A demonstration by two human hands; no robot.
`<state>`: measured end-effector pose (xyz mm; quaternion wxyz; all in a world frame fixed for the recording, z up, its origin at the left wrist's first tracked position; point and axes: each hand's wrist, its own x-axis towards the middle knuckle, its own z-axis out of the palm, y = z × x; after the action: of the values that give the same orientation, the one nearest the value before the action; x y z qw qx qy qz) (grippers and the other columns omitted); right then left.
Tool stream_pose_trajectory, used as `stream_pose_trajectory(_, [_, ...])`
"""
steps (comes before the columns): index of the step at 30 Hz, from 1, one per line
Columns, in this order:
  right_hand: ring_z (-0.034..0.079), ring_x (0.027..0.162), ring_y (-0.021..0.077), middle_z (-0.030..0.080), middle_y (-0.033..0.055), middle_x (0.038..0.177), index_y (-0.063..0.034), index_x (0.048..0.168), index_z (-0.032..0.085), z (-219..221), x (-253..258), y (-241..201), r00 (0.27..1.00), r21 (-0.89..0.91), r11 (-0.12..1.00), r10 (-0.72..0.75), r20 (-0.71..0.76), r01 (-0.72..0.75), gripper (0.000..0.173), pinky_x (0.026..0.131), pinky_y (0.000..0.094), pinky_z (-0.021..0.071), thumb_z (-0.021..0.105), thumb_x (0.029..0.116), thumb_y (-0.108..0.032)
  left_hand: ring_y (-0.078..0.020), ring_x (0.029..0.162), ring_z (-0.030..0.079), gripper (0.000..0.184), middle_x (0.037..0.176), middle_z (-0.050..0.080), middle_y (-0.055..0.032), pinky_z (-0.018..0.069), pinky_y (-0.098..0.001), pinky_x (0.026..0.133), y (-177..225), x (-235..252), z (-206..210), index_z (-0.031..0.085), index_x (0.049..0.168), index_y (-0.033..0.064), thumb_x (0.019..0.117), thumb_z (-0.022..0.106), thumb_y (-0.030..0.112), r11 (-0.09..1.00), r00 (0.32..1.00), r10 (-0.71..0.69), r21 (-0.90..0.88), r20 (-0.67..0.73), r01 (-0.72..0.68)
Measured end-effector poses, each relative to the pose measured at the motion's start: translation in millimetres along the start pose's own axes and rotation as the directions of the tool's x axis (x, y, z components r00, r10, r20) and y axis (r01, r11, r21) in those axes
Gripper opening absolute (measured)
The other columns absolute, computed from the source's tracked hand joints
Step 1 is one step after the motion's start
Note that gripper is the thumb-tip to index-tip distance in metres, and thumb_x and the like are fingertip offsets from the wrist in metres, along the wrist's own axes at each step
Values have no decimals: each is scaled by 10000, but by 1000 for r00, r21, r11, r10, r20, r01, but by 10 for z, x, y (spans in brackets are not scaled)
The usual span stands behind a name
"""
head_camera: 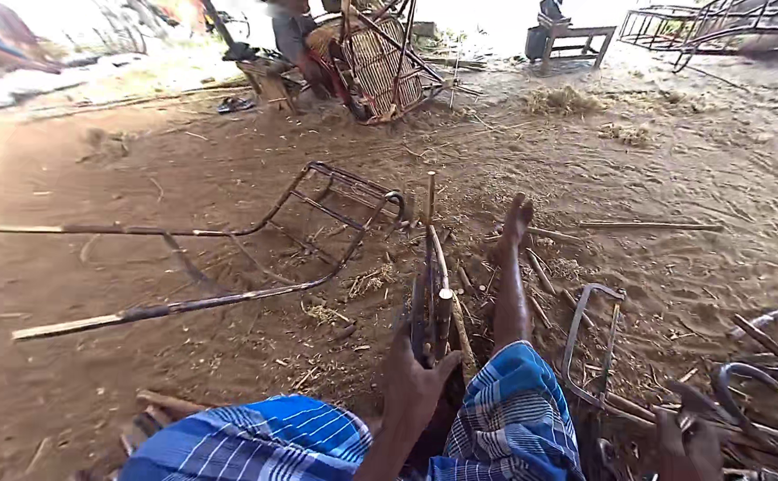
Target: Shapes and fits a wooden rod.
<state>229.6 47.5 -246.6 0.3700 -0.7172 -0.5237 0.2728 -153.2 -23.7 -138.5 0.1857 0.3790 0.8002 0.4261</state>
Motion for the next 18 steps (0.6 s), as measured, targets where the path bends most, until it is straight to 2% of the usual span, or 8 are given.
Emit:
stream_pose_trajectory(2, [582, 559, 173, 607, 99, 824, -23, 1322, 481, -209, 126, -742, 999, 204, 979, -33, 43, 24, 481, 481, 370, 535, 604, 991, -350, -216, 705, 675, 648, 874, 700, -66, 598, -481, 671, -34, 131, 158, 599, 1335, 125, 824, 865, 422, 997, 997, -49, 57, 62, 46])
stream_pose_trajectory(4, [531, 466, 120, 637, 58, 769, -77, 1192, 521, -262, 85, -1401, 966, 470, 879, -44, 254, -83, 271, 378, 267, 445, 630, 982, -208, -204, 732, 689, 510, 909, 721, -53, 599, -475, 678, -132, 207, 306, 633, 1279, 140, 854, 853, 315, 1000, 998, -12, 5, 66, 11])
stream_pose_trajectory(6, [554, 516, 126, 714, 106, 909, -91, 1258, 574, -74, -3, -1805, 873, 535, 831, -138, 467, -155, 292, 407, 250, 420, 621, 972, -129, -201, 780, 706, 501, 981, 742, -46, 607, -483, 716, -249, 252, 433, 632, 1264, 125, 839, 862, 259, 999, 998, 26, -41, 48, -24])
stream_pose_trajectory(10, [547, 515, 157, 698, 111, 872, -122, 1408, 525, 954, -307, -1995, 670, 512, 842, -281, 687, -172, 534, 456, 304, 467, 732, 917, -158, -152, 780, 721, 542, 1000, 758, -13, 626, -417, 727, -478, 254, 536, 609, 1294, 106, 832, 861, 235, 985, 999, -31, -170, 23, 34])
stream_pose_trajectory(12, [569, 541, 173, 681, 105, 878, -99, 1361, 482, 1430, -432, -2018, 639, 520, 834, -302, 708, -183, 548, 480, 323, 492, 773, 906, -189, -163, 776, 706, 545, 983, 752, -27, 605, -433, 725, -514, 267, 495, 605, 1298, 82, 836, 838, 252, 984, 997, -45, -172, 65, 55])
stream_pose_trajectory(15, [589, 548, 174, 718, 105, 910, -96, 1305, 561, 1755, -588, -2064, 651, 557, 808, -320, 688, -191, 433, 458, 294, 477, 759, 931, -187, -209, 773, 692, 551, 965, 735, -56, 590, -493, 721, -560, 232, 316, 600, 1338, 119, 877, 809, 336, 994, 988, -97, -31, 123, 102])
stream_pose_trajectory(17, [590, 545, 179, 712, 111, 869, -85, 1261, 600, 1815, -601, -2126, 669, 549, 813, -301, 680, -192, 385, 457, 295, 473, 767, 927, -184, -214, 781, 673, 420, 962, 714, -67, 576, -478, 724, -503, 160, 72, 614, 1342, 120, 999, 651, 360, 990, 983, -111, -73, 145, 122])
stream_pose_trajectory(18, [597, 548, 178, 710, 111, 856, -85, 1255, 600, 1819, -611, -2132, 667, 530, 824, -281, 690, -200, 386, 461, 294, 480, 773, 924, -187, -199, 726, 635, 362, 911, 687, -67, 549, -431, 672, -499, 88, -37, 639, 1315, 98, 1050, 532, 321, 977, 987, -103, -173, 127, 124])
